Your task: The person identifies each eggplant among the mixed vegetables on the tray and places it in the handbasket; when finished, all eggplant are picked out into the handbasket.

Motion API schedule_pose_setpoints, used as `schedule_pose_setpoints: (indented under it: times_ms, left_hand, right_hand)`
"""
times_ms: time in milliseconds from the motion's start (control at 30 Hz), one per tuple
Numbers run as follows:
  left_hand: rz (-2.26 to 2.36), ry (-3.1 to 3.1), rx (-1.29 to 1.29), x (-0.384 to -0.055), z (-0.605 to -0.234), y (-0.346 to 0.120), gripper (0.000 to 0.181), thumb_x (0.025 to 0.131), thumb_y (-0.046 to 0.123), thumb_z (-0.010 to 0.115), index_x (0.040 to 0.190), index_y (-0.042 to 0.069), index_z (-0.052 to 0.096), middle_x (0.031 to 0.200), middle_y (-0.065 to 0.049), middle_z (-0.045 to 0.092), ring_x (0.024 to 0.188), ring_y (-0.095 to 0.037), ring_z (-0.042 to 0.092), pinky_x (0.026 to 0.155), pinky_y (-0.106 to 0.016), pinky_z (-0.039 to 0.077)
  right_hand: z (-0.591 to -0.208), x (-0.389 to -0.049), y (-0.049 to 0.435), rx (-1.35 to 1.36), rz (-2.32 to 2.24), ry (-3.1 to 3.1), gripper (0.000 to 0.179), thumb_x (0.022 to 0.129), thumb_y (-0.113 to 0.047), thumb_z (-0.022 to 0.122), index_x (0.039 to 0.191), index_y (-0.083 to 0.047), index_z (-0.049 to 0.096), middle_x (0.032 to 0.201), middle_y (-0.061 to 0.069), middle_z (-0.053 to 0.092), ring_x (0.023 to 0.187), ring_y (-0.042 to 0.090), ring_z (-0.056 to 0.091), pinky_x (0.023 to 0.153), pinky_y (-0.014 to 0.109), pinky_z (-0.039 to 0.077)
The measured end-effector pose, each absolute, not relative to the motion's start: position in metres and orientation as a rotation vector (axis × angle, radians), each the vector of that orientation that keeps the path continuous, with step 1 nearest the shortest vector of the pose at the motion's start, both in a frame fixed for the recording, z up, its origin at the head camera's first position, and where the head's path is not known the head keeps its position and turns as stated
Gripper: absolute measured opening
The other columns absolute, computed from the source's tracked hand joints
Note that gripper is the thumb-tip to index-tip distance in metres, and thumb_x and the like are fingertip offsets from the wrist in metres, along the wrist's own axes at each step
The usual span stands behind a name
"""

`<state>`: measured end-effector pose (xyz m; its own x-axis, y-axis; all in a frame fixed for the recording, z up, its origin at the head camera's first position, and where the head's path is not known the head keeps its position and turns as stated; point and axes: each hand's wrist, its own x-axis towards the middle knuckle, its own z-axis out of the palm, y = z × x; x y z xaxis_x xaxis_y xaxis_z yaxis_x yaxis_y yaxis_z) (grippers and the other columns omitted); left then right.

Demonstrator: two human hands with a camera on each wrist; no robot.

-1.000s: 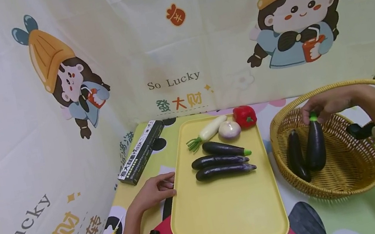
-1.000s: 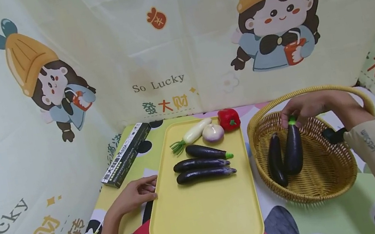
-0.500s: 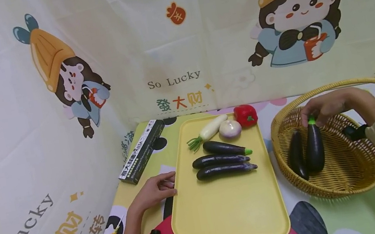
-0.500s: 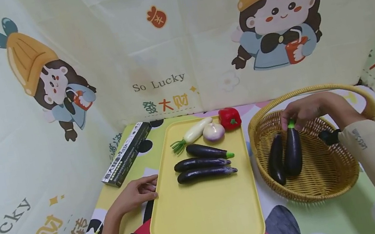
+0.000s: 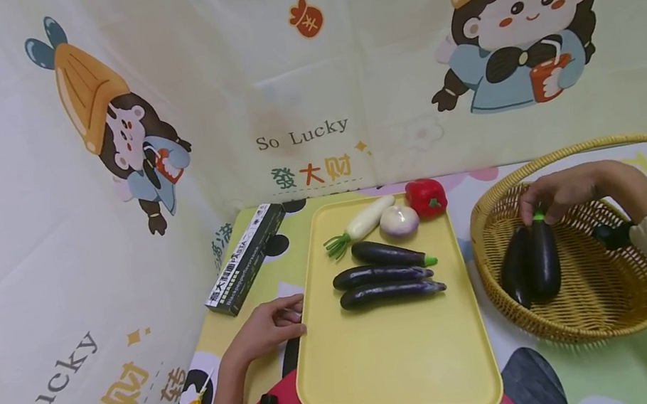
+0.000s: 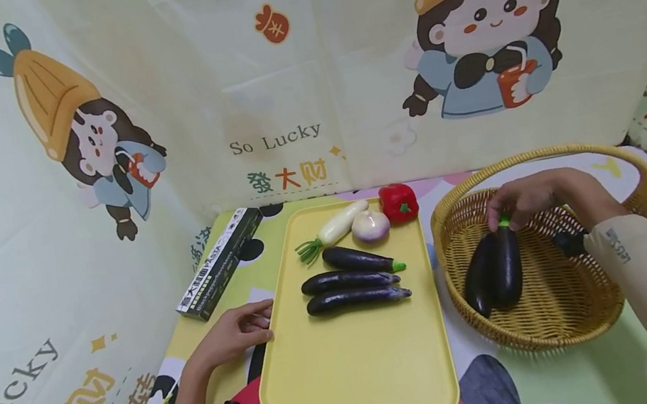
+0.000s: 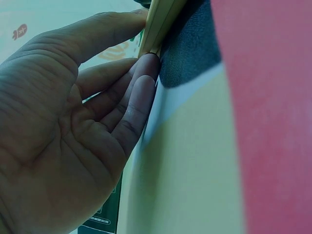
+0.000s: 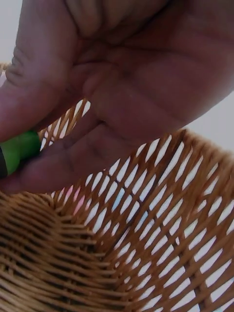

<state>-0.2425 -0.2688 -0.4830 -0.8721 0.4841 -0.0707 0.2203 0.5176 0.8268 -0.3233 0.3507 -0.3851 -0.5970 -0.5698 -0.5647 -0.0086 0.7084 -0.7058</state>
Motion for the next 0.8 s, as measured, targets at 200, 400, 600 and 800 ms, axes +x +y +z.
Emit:
schedule_pose_setpoints:
  times_ms: [200,400,600,800]
  left_hand:
    - [1.277,2.475,0.597,-0.242,-0.482,-0.27,0.062,0.085,0.023,0.08,0.139,0.004,0.056,0.113,-0.004,0.067,0.097,-0.019,0.065,0.083,-0.028,0.052]
    - [1.3,2.47,0.589,-0.241,-0.481,-0.27,0.061,0.085,0.021,0.08,0.138,0.004,0.057,0.113,-0.003,0.067,0.097,-0.018,0.065,0.082,-0.027,0.052]
    - [1.326,2.459,0.6,-0.24,-0.482,-0.27,0.061,0.086,0.016,0.079,0.139,0.001,0.055,0.114,-0.007,0.066,0.097,-0.022,0.065,0.081,-0.027,0.052]
    - [1.298,2.466,0.6,-0.241,-0.482,-0.269,0.061,0.085,0.018,0.079,0.139,0.002,0.056,0.113,-0.004,0.066,0.095,-0.019,0.065,0.08,-0.027,0.052]
  right_hand:
    - [-0.387,-0.324,0.352,-0.456,-0.835,2.088,0.03,0.083,0.013,0.059,0.11,0.0,0.064,0.108,0.012,0.058,0.092,0.025,0.053,0.078,0.035,0.049]
    - [-0.386,-0.325,0.35,-0.526,-0.794,2.121,0.027,0.084,0.011,0.061,0.109,-0.001,0.064,0.108,0.012,0.059,0.09,0.024,0.054,0.076,0.034,0.05]
    - [-0.392,-0.327,0.347,-0.554,-0.775,2.142,0.026,0.084,0.011,0.062,0.107,-0.001,0.065,0.108,0.011,0.057,0.089,0.023,0.053,0.074,0.032,0.048]
    - [-0.397,-0.323,0.346,-0.557,-0.764,2.158,0.028,0.082,0.013,0.062,0.105,-0.001,0.067,0.11,0.011,0.059,0.089,0.023,0.053,0.072,0.032,0.048]
